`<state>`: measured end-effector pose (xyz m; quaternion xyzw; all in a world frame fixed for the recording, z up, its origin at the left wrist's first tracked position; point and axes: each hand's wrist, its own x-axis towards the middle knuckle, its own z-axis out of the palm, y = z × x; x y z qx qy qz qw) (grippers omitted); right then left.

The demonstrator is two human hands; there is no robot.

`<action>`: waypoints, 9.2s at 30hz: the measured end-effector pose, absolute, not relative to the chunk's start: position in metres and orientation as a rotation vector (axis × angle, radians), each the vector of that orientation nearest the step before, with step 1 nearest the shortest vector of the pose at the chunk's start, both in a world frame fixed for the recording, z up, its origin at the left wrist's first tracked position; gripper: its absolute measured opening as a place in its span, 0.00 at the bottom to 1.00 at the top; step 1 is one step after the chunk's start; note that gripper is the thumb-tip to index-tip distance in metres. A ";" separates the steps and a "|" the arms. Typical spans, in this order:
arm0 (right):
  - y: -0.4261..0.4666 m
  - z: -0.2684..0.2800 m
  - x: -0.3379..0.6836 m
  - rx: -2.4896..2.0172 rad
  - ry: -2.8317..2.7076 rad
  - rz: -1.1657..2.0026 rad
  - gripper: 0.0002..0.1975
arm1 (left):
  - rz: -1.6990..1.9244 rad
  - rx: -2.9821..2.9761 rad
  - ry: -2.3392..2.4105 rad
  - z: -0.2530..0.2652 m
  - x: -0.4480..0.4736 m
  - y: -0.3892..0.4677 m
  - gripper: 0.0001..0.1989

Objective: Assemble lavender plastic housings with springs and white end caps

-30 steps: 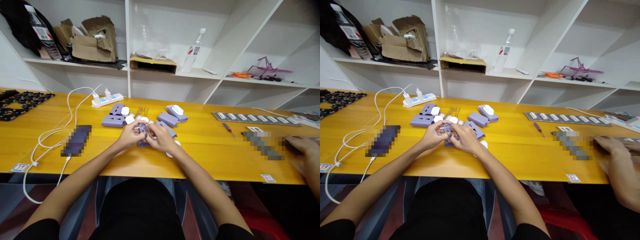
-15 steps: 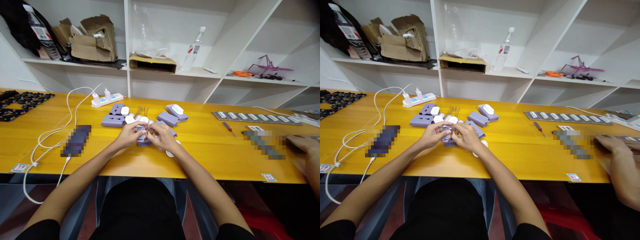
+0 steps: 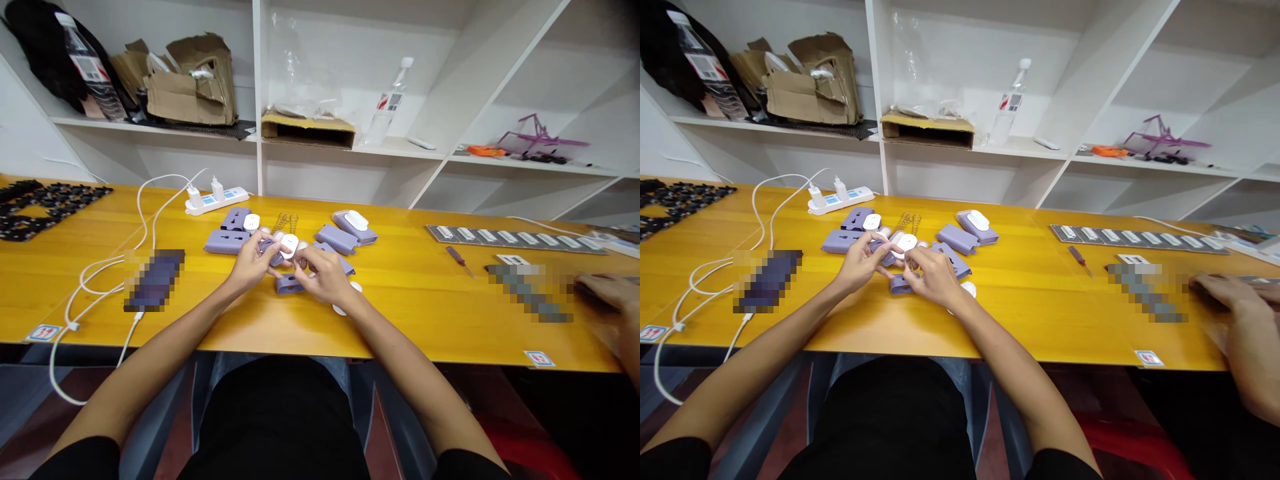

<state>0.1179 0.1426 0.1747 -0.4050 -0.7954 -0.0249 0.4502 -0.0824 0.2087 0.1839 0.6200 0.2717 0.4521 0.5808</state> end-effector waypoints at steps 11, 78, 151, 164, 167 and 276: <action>0.144 0.169 0.116 -1.040 -1.991 -0.108 0.04 | 0.922 1.580 0.388 0.183 -0.080 0.201 0.23; 0.136 0.184 0.111 -1.018 -1.885 0.419 0.04 | 1.255 1.885 0.634 0.181 -0.076 0.195 0.09; 0.136 0.184 0.117 -1.019 -1.892 0.685 0.07 | 0.707 2.015 0.528 0.192 -0.097 0.201 0.17; 0.139 0.187 0.122 -0.956 -1.644 1.115 0.18 | 0.765 2.198 0.387 0.201 -0.097 0.198 0.16; 0.139 0.189 0.122 -0.946 -1.620 1.175 0.19 | 0.745 2.189 0.391 0.202 -0.095 0.195 0.18; 0.149 0.169 0.125 -1.007 -2.038 -0.371 0.19 | 1.013 1.789 0.543 0.169 -0.079 0.202 0.14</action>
